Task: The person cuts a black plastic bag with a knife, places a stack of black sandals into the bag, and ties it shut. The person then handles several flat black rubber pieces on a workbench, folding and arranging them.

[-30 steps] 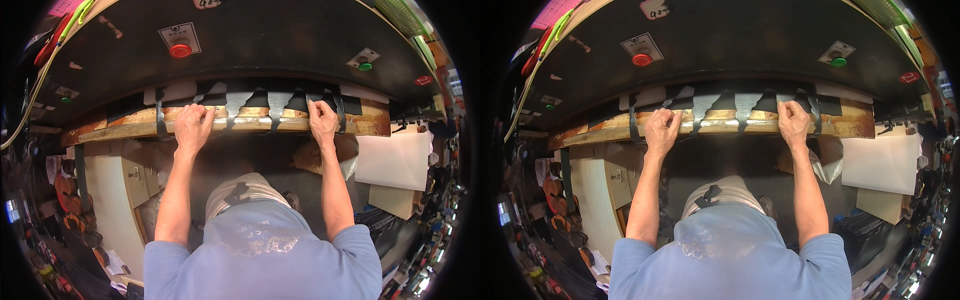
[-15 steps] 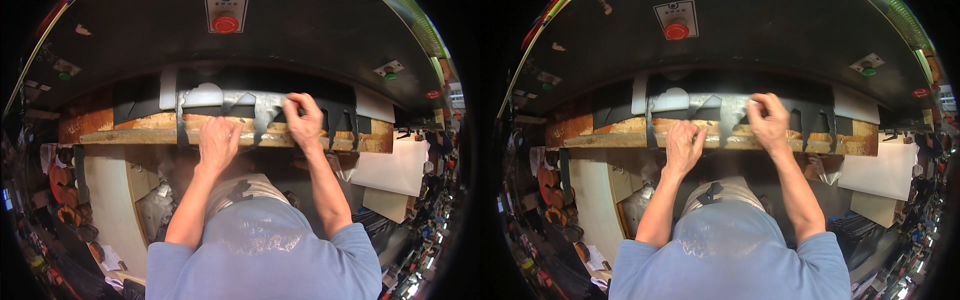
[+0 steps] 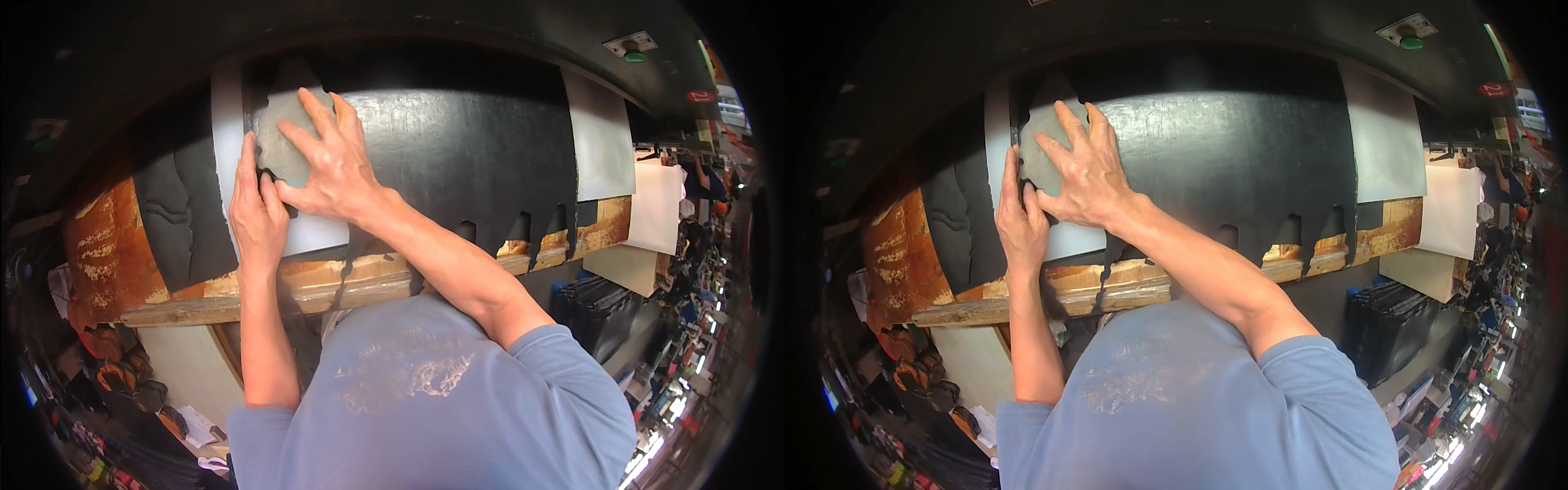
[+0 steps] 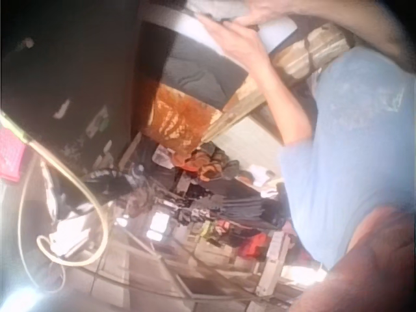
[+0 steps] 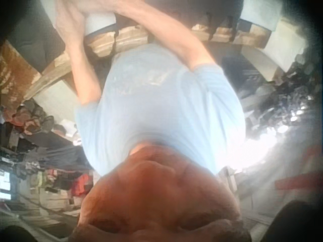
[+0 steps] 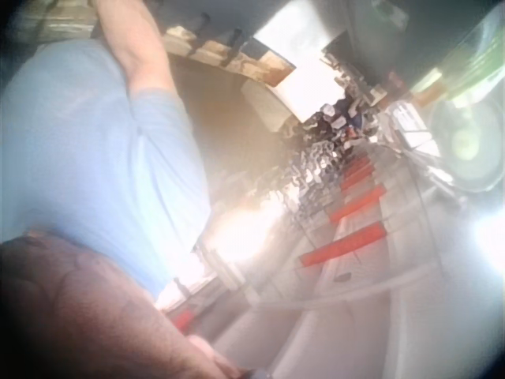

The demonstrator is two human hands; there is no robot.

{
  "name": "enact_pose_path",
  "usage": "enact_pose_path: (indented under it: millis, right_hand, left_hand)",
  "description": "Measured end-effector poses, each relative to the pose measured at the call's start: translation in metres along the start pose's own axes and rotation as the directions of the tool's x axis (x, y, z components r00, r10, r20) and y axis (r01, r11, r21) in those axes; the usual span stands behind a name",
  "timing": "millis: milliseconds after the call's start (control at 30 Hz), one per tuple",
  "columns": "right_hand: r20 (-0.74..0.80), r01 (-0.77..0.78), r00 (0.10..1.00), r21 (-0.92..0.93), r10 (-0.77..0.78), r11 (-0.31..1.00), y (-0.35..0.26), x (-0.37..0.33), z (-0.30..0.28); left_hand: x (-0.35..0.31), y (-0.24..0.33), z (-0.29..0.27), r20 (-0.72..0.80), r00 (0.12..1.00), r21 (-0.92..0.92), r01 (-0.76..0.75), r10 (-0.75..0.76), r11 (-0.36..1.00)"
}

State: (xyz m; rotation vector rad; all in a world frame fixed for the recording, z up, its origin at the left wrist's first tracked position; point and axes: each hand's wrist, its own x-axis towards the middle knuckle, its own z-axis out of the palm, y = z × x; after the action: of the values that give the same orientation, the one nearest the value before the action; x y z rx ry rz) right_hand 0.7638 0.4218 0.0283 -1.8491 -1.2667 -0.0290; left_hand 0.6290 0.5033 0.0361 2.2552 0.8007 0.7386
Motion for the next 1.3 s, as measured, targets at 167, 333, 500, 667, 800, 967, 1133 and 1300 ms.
enact_pose_path:
  millis: [167, 333, 500, 667, 800, 967, 1133, 1300]
  right_hand:
    - [0.237, -0.360, 0.933, 0.651, 0.271, 0.668, 0.027, 0.015, -0.062]
    - [0.088, -0.236, 0.969, 0.604, 0.231, 0.761, 0.027, -0.026, -0.128]
    - [0.138, -0.021, 0.989, -0.190, 0.047, 0.982, 0.034, -0.056, -0.109]
    - [0.148, 0.032, 0.989, -0.143, -0.011, 0.989, 0.044, -0.046, -0.102]
    - [0.236, 0.115, 0.967, -0.054, -0.099, 0.992, 0.050, -0.023, -0.092]
    - [0.229, 0.134, 0.964, 0.027, -0.136, 0.991, 0.047, -0.007, -0.076]
    - [0.210, 0.090, 0.974, 0.013, -0.091, 0.996, 0.040, -0.003, -0.065]
    - [0.234, 0.143, 0.961, 0.031, -0.147, 0.989, 0.044, -0.002, -0.060]
  left_hand:
    - [0.002, -0.009, 0.002, 0.001, 1.000, 0.050, -0.028, 0.028, 0.998]
    - [0.006, -0.010, 0.000, -0.025, 0.994, 0.073, -0.101, 0.103, 0.992]
    - [0.003, 0.008, 0.011, 0.141, 0.974, 0.209, -0.202, 0.175, 0.957]
    - [0.007, 0.009, 0.011, 0.251, 0.951, 0.324, -0.259, 0.181, 0.910]
    - [0.000, 0.001, 0.002, 0.217, 0.967, 0.404, -0.211, 0.131, 0.890]
    - [-0.003, -0.001, -0.002, 0.147, 0.985, 0.452, -0.151, 0.093, 0.879]
    - [-0.001, -0.003, -0.002, 0.137, 0.986, 0.401, -0.146, 0.098, 0.904]
    - [-0.001, -0.007, -0.002, 0.148, 0.985, 0.384, -0.143, 0.092, 0.912]
